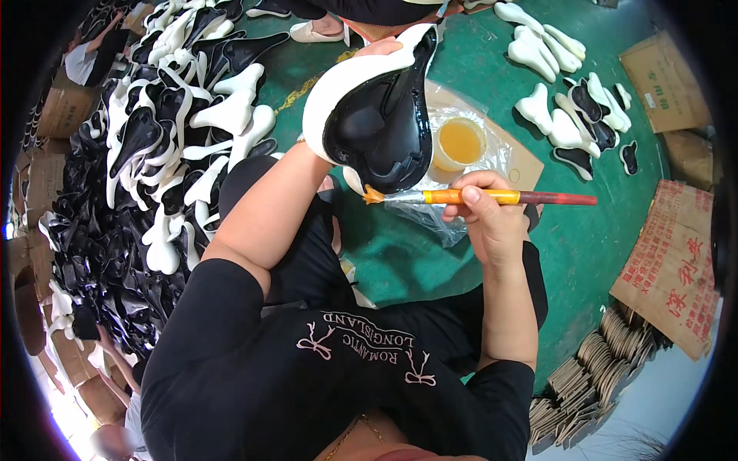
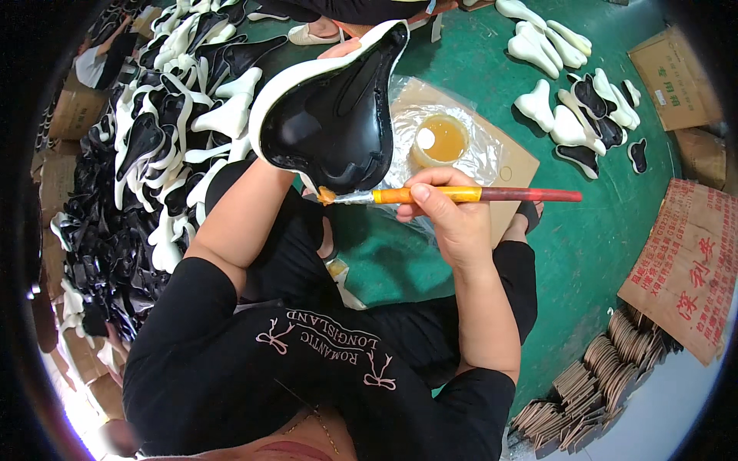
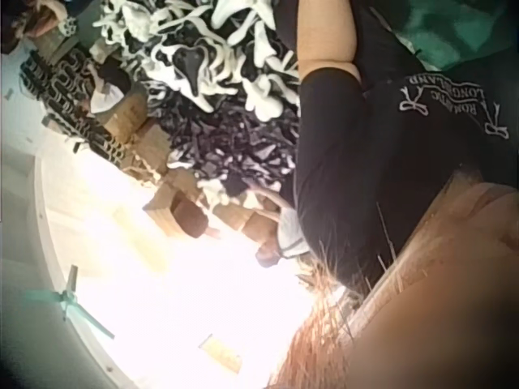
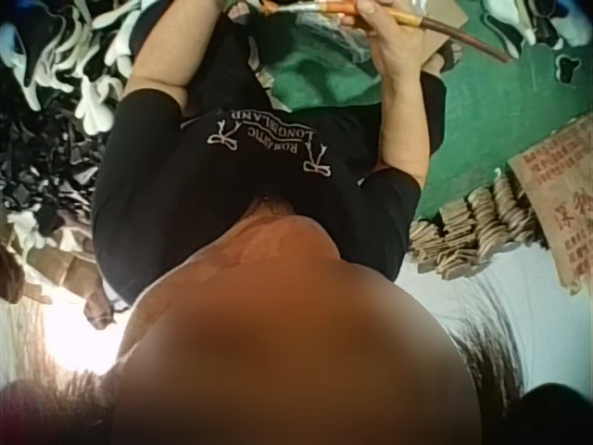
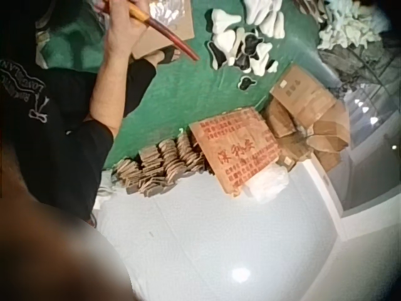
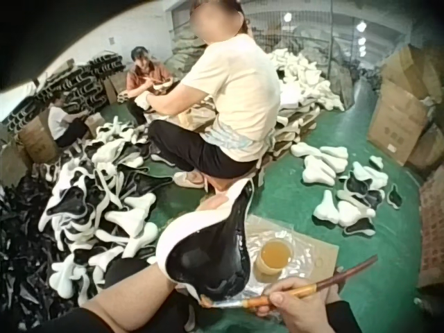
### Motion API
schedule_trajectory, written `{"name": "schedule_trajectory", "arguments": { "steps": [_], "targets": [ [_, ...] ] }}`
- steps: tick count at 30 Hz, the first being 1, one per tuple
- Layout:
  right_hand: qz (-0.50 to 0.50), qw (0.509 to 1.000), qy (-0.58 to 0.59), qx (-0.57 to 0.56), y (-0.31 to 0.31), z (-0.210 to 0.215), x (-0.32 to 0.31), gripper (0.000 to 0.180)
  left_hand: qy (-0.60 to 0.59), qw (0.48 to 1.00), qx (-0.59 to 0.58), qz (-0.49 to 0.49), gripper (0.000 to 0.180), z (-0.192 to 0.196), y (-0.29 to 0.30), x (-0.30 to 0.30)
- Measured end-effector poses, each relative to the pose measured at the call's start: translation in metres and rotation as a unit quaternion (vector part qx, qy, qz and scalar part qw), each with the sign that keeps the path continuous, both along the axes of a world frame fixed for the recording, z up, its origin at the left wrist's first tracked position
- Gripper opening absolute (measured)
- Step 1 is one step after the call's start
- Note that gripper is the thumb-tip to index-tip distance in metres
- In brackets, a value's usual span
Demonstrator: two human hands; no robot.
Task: Apply adhesive or paint to the underside edges of bicycle seats using a brush.
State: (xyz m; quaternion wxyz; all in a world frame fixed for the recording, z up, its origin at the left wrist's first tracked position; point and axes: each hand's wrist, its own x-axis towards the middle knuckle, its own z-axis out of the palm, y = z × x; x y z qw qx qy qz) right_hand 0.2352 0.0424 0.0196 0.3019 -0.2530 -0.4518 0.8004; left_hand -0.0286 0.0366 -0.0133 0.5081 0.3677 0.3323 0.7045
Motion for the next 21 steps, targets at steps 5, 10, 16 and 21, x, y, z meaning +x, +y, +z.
{"name": "schedule_trajectory", "arguments": {
  "steps": [5, 10, 16, 21],
  "targets": [
    [-0.011, 0.940, -0.084, 0.331, 0.020, 0.008, 0.013, 0.011, 0.210, 0.973, -0.033, 0.086, 0.037, 0.002, 0.001, -0.011],
    [-0.155, 0.885, -0.122, 0.423, 0.035, 0.007, 0.026, 0.011, 0.338, 0.934, -0.035, 0.107, 0.045, -0.017, -0.007, -0.022],
    [-0.195, 0.878, -0.283, 0.333, 0.058, -0.017, 0.034, 0.015, 0.427, 0.900, -0.021, 0.084, 0.056, -0.016, -0.025, -0.048],
    [-0.158, 0.865, -0.331, 0.342, 0.066, -0.049, 0.026, 0.013, 0.521, 0.820, -0.063, 0.229, 0.061, 0.005, -0.030, -0.062]
  ]
}}
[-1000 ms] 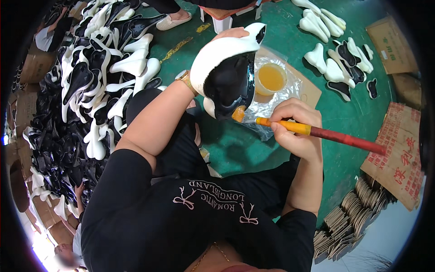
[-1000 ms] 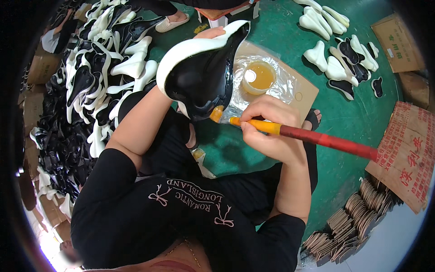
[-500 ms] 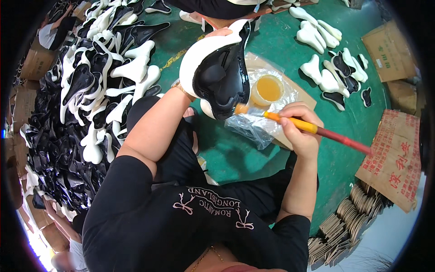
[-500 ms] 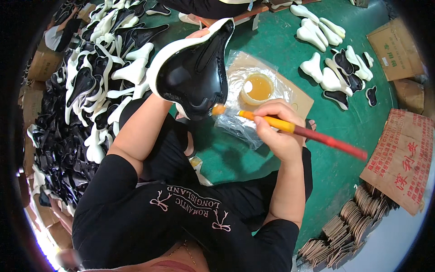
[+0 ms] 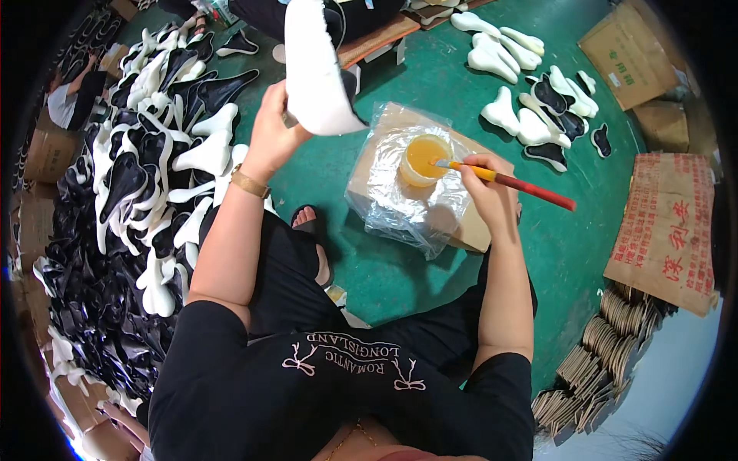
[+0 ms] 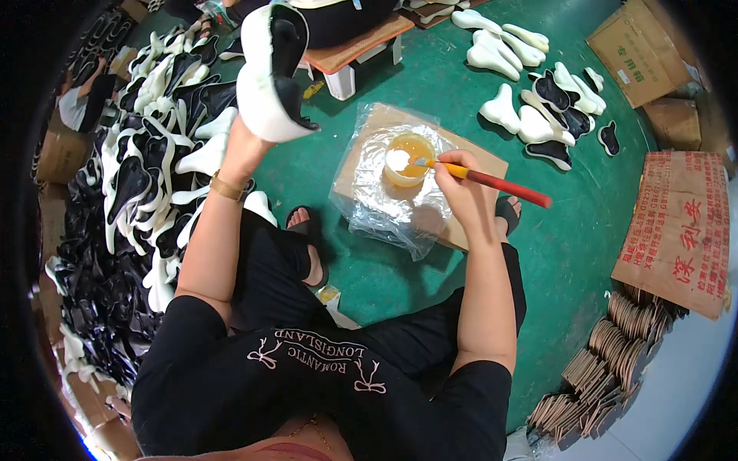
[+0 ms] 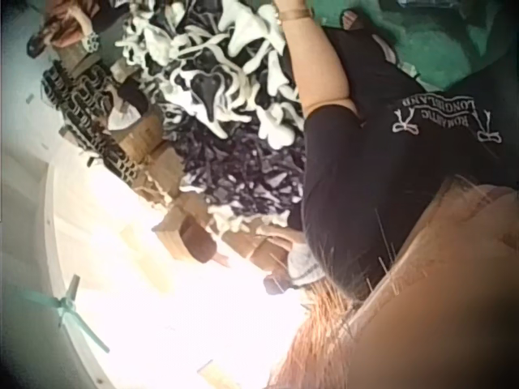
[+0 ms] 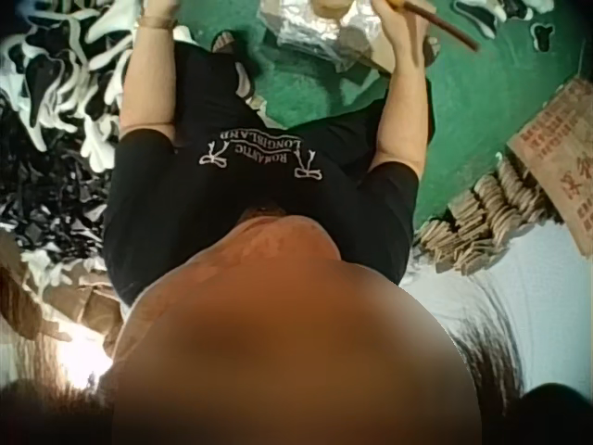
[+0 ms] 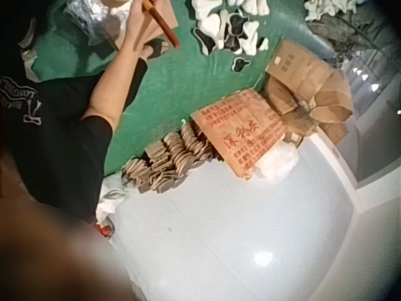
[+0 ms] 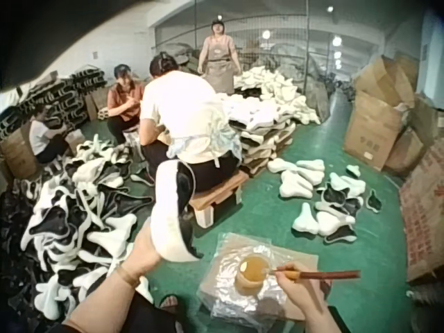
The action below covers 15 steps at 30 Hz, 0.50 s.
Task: Apply adhesive or paint to the underside edges of bicycle seats using a brush.
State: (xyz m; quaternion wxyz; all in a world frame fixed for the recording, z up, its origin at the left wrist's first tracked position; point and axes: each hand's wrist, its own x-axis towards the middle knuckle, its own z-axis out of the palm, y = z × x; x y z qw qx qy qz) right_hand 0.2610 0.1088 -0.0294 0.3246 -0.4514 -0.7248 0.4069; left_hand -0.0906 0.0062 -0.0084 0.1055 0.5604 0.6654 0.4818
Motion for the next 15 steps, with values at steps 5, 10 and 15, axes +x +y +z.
{"name": "schedule_trajectory", "arguments": {
  "steps": [5, 10, 15],
  "targets": [
    [0.007, 0.999, -0.005, 0.051, 0.011, -0.001, -0.008, 0.012, 0.200, 0.977, -0.017, 0.076, 0.057, 0.017, -0.006, 0.003],
    [-0.025, 0.972, 0.231, -0.044, 0.002, 0.041, 0.000, 0.012, 0.332, 0.941, -0.048, 0.054, 0.049, 0.016, -0.009, 0.029],
    [0.103, 0.974, 0.201, -0.008, -0.022, 0.045, -0.028, 0.010, 0.336, 0.942, -0.024, 0.007, 0.048, 0.015, -0.001, 0.062]
  ]
}}
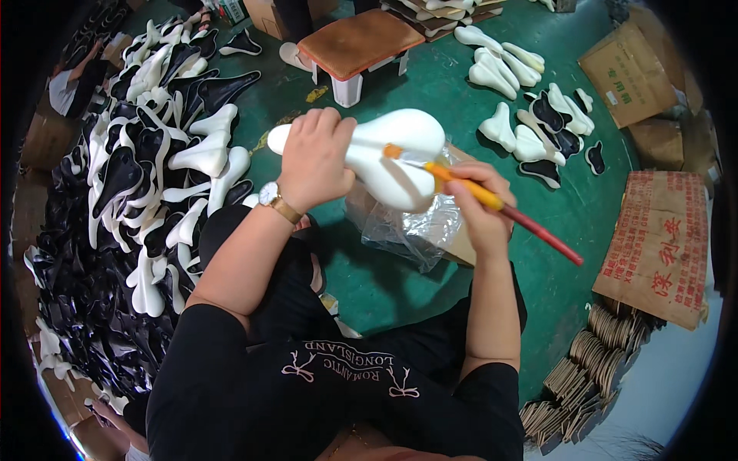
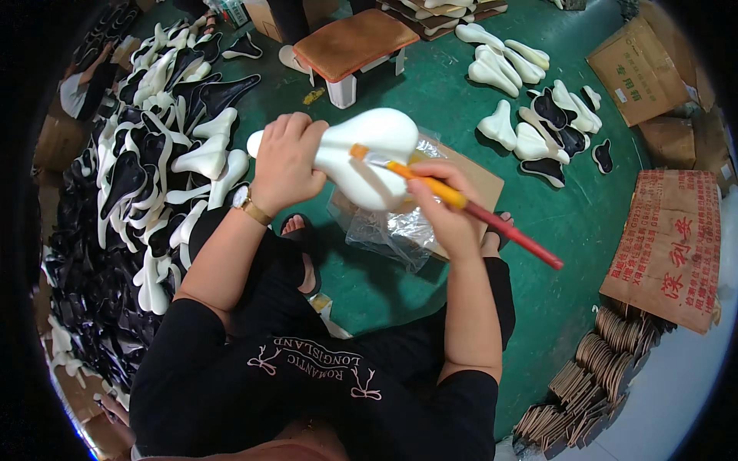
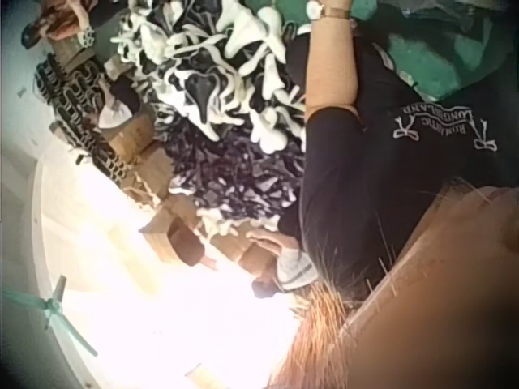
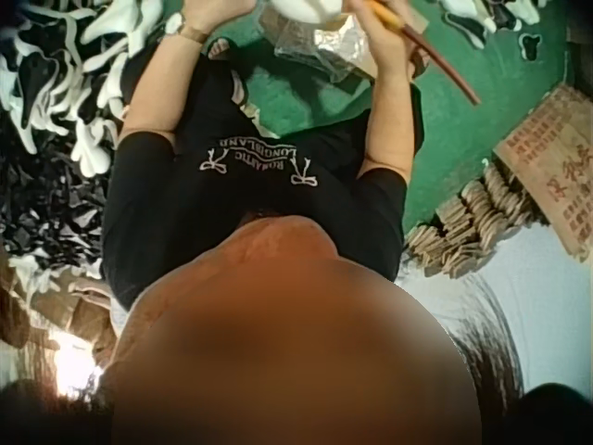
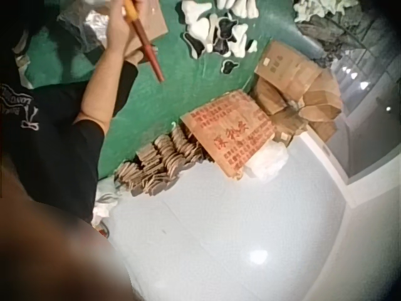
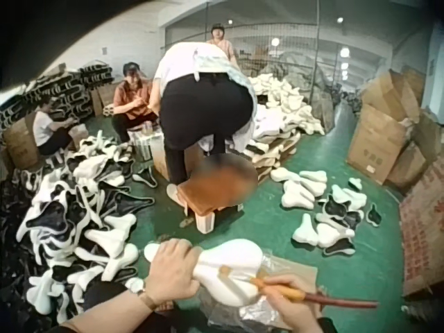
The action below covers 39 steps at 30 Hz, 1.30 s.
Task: Apply adhesive or paint to the underside edges of bicycle seats using a brush.
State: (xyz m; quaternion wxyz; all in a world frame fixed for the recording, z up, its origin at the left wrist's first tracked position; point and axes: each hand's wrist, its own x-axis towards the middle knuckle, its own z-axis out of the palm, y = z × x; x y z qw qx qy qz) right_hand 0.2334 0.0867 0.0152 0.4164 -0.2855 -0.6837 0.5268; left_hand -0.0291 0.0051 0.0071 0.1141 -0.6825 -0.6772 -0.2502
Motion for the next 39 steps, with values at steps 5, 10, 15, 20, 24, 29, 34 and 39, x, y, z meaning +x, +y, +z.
{"name": "schedule_trajectory", "arguments": {
  "steps": [5, 10, 15, 20, 24, 29, 34, 39],
  "targets": [
    [-0.129, 0.976, -0.116, 0.133, 0.017, 0.015, 0.016, 0.007, -0.006, 1.000, -0.014, 0.012, 0.048, 0.004, 0.003, 0.004],
    [-0.048, 0.983, -0.029, 0.173, -0.006, 0.012, 0.000, 0.014, -0.005, 1.000, -0.018, 0.013, 0.049, 0.001, 0.004, 0.011],
    [-0.033, 0.980, -0.066, 0.186, 0.008, 0.007, 0.000, 0.012, 0.007, 1.000, 0.030, 0.004, 0.049, 0.003, 0.004, 0.011],
    [-0.147, 0.981, -0.020, 0.123, 0.014, 0.007, 0.025, 0.011, 0.001, 1.000, 0.015, 0.026, 0.050, 0.003, 0.001, 0.002],
    [-0.061, 0.983, -0.060, 0.163, 0.009, 0.002, 0.018, 0.011, -0.017, 1.000, 0.009, 0.014, 0.050, 0.003, 0.000, 0.004],
    [-0.170, 0.968, -0.095, 0.159, 0.022, 0.010, 0.042, 0.010, -0.052, 0.998, 0.003, 0.034, 0.048, 0.000, -0.004, -0.003],
    [-0.157, 0.972, -0.113, 0.134, 0.014, 0.025, 0.087, 0.008, -0.171, 0.978, -0.112, 0.032, 0.055, -0.003, 0.004, -0.011],
    [-0.166, 0.975, -0.065, 0.129, 0.010, 0.036, 0.109, 0.008, -0.278, 0.938, -0.188, -0.083, 0.064, 0.032, 0.090, 0.021]
  ]
}}
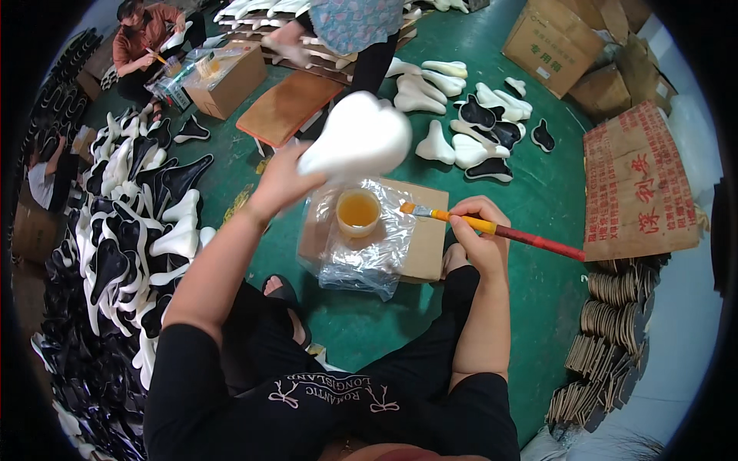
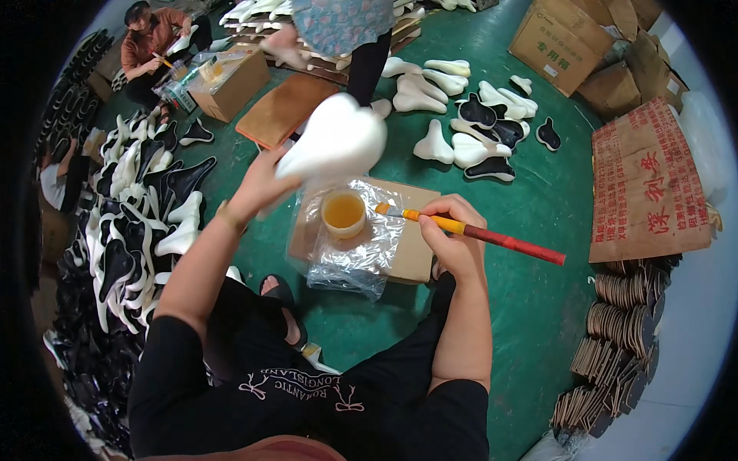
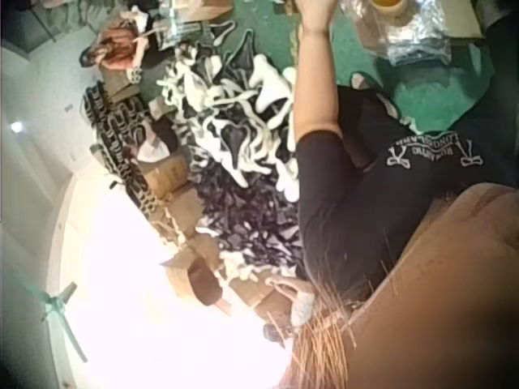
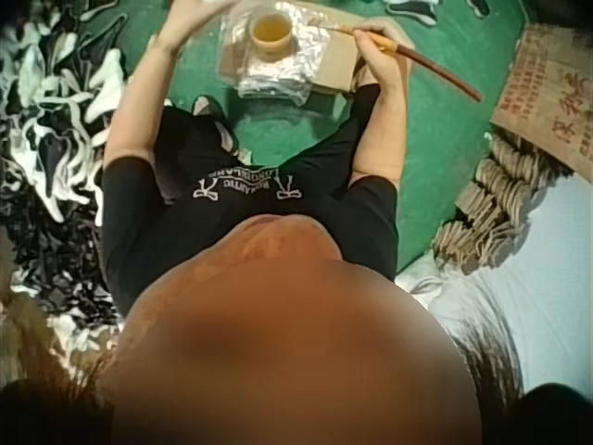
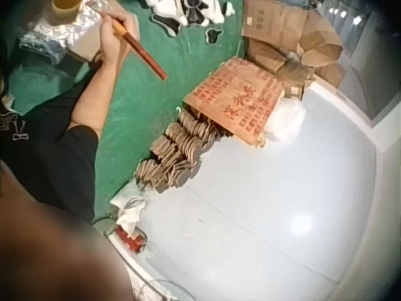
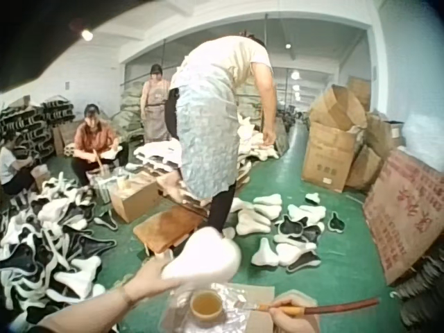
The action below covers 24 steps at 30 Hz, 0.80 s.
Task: Apply adhesive or paint to the underside edges of bicycle seats using a brush.
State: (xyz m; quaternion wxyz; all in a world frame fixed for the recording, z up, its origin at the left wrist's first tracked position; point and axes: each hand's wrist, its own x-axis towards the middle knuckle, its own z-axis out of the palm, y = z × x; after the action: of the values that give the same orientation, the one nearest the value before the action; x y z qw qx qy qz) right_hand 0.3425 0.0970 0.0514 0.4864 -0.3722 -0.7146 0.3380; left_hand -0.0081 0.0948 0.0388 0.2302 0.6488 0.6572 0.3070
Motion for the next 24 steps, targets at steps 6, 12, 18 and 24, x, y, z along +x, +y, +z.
{"name": "schedule_trajectory", "arguments": {
  "steps": [6, 12, 18, 24],
  "targets": [
    [0.014, 1.000, -0.015, 0.017, 0.001, 0.005, 0.003, 0.007, 0.035, 0.962, 0.236, -0.135, 0.041, 0.050, 0.072, 0.083],
    [0.037, 0.999, -0.009, 0.017, -0.007, 0.008, -0.008, 0.008, 0.038, 0.993, 0.038, -0.105, 0.029, 0.029, 0.002, 0.003],
    [0.060, 0.998, 0.008, 0.021, -0.007, -0.011, -0.026, 0.006, -0.138, 0.954, -0.068, 0.258, 0.028, -0.080, -0.166, -0.187],
    [0.124, 0.991, 0.025, -0.036, 0.003, -0.029, -0.053, 0.007, -0.066, 0.812, -0.215, 0.538, 0.049, -0.220, -0.412, -0.231]
  ]
}}
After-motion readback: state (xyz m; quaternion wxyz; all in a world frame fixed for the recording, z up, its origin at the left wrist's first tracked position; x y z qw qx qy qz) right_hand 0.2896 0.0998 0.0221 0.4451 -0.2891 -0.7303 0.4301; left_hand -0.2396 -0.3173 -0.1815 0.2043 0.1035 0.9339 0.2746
